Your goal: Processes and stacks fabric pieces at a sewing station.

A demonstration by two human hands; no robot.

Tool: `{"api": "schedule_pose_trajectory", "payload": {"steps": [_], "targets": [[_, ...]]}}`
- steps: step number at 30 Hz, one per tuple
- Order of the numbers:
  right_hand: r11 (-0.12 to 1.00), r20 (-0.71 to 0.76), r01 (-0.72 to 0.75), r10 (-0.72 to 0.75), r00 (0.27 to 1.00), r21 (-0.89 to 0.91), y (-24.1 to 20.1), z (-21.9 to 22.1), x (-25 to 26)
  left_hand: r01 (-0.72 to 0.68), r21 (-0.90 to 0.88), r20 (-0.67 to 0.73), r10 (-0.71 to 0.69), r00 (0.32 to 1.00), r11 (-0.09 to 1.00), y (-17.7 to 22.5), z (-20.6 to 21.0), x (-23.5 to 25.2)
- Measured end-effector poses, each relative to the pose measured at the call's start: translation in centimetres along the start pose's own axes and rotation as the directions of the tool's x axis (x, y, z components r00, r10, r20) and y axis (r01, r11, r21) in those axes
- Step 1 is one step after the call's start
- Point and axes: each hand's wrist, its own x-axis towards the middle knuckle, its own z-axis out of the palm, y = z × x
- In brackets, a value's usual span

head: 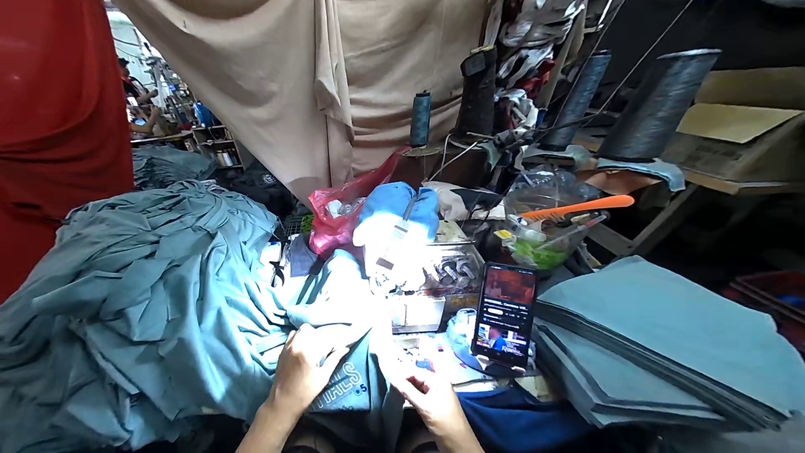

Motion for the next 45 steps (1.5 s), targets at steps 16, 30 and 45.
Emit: {"api": "schedule_pose_trajectory", "payload": {"steps": [16, 30, 45], "targets": [[0.936, 0.038, -0.163, 0.160, 0.986, 0.312, 0.1, 0.6, -2.0, -0.145, -0.406, -0.142, 0.094, 0.985, 0.902, 3.5, 3.3, -2.3], [0.957, -0.002, -0.127, 0.132, 0.991, 0.261, -0.2, 1.0, -2.2, -0.389, -0.410, -0.043, 0.409, 0.912, 0.825, 3.4, 2.8, -2.5], [0.991, -0.022, -0.059, 0.062, 0.998, 0.118, 0.0, 1.6, -0.9, -0.194, 0.211, -0.167, 0.231, 0.958, 0.958, 3.0, 4.7, 0.5]]}}
